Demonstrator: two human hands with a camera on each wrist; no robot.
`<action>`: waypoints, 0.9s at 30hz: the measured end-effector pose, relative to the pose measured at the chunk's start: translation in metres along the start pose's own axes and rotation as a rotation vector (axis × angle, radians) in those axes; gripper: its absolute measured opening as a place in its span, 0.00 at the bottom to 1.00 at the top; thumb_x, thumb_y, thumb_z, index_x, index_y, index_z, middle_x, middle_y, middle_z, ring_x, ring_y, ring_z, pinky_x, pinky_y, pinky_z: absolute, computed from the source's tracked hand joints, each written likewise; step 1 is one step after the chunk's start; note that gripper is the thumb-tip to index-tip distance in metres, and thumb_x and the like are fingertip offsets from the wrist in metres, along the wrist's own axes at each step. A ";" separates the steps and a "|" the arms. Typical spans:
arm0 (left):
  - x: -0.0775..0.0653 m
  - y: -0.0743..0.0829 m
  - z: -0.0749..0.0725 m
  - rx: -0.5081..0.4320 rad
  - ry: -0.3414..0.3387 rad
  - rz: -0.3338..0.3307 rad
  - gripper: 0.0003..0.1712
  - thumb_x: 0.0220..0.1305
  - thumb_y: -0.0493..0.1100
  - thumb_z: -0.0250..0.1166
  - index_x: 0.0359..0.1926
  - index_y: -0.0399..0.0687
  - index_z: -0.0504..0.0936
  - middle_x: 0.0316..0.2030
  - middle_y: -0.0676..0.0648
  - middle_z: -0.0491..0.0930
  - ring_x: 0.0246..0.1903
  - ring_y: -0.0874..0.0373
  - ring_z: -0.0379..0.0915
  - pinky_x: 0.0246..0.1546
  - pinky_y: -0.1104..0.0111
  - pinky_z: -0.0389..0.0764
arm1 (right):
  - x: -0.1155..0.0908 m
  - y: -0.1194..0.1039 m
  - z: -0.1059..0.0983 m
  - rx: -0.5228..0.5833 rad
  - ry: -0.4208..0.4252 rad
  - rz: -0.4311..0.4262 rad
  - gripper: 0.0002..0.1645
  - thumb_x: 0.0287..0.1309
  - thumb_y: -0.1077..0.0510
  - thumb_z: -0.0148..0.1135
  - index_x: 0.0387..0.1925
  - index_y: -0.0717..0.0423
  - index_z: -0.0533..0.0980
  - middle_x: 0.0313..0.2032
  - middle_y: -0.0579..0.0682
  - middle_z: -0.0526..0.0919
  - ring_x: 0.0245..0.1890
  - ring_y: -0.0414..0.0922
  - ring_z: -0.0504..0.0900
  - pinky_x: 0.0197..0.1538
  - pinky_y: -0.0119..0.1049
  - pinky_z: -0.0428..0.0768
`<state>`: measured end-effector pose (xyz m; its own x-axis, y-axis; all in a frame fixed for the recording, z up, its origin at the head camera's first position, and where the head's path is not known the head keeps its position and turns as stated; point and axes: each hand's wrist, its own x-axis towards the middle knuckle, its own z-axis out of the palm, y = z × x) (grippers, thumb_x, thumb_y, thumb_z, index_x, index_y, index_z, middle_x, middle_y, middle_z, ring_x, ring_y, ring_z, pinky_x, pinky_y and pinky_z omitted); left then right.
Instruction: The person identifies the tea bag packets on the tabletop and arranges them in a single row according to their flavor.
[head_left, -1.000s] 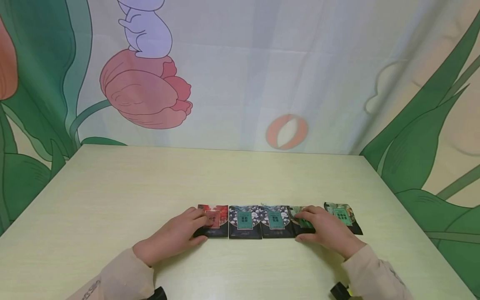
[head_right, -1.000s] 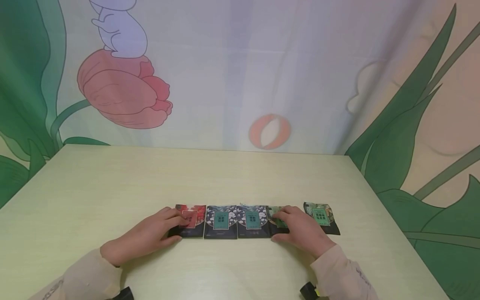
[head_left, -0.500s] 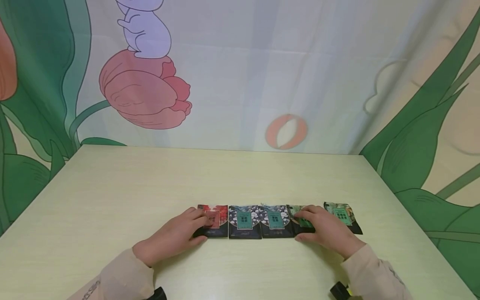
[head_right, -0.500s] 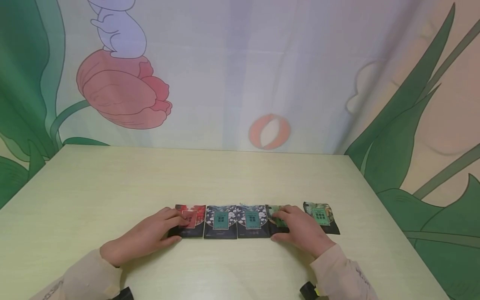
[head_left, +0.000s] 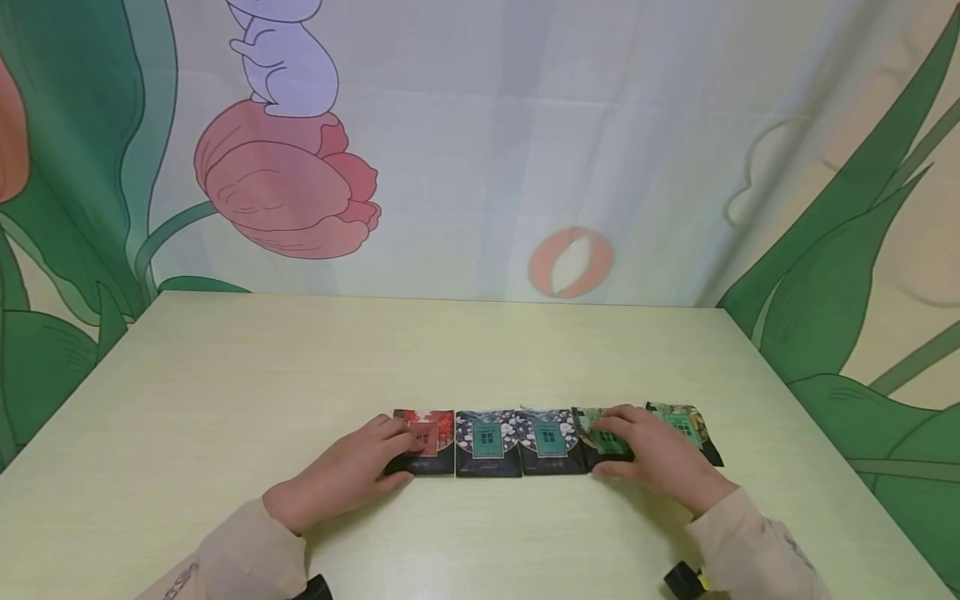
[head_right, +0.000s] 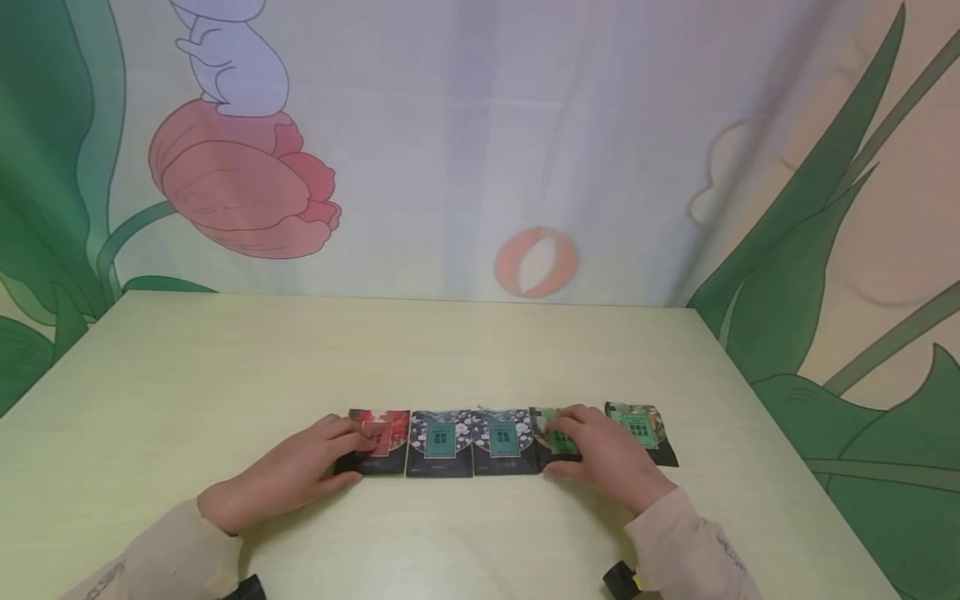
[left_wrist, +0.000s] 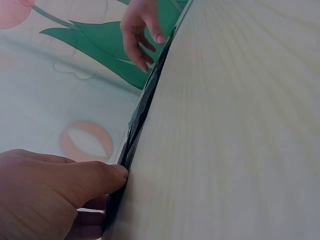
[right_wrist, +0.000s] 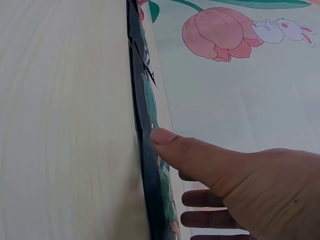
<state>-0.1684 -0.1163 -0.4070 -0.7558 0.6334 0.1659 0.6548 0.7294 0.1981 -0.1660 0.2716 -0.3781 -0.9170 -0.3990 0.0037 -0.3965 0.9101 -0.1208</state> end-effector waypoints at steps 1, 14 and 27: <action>0.000 0.000 0.000 -0.001 0.001 -0.002 0.16 0.58 0.49 0.69 0.46 0.50 0.81 0.42 0.53 0.76 0.42 0.60 0.68 0.45 0.65 0.79 | 0.000 0.000 0.000 -0.001 -0.002 0.007 0.36 0.48 0.40 0.69 0.57 0.52 0.76 0.57 0.57 0.77 0.55 0.58 0.77 0.56 0.54 0.77; 0.000 0.001 -0.001 -0.008 -0.014 -0.021 0.17 0.58 0.49 0.69 0.48 0.50 0.81 0.43 0.53 0.77 0.44 0.60 0.69 0.47 0.64 0.79 | -0.005 0.005 -0.007 -0.008 0.010 0.042 0.35 0.50 0.42 0.69 0.58 0.54 0.75 0.57 0.57 0.77 0.56 0.58 0.76 0.54 0.54 0.77; -0.001 0.001 -0.001 -0.005 0.000 -0.013 0.17 0.58 0.49 0.69 0.47 0.49 0.81 0.43 0.53 0.77 0.44 0.59 0.70 0.46 0.64 0.79 | -0.014 0.017 -0.006 0.019 0.060 0.075 0.34 0.51 0.44 0.69 0.57 0.57 0.76 0.56 0.60 0.76 0.56 0.61 0.75 0.54 0.58 0.75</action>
<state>-0.1670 -0.1159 -0.4063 -0.7640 0.6243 0.1629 0.6451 0.7360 0.2051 -0.1605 0.2934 -0.3743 -0.9453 -0.3220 0.0528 -0.3263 0.9345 -0.1422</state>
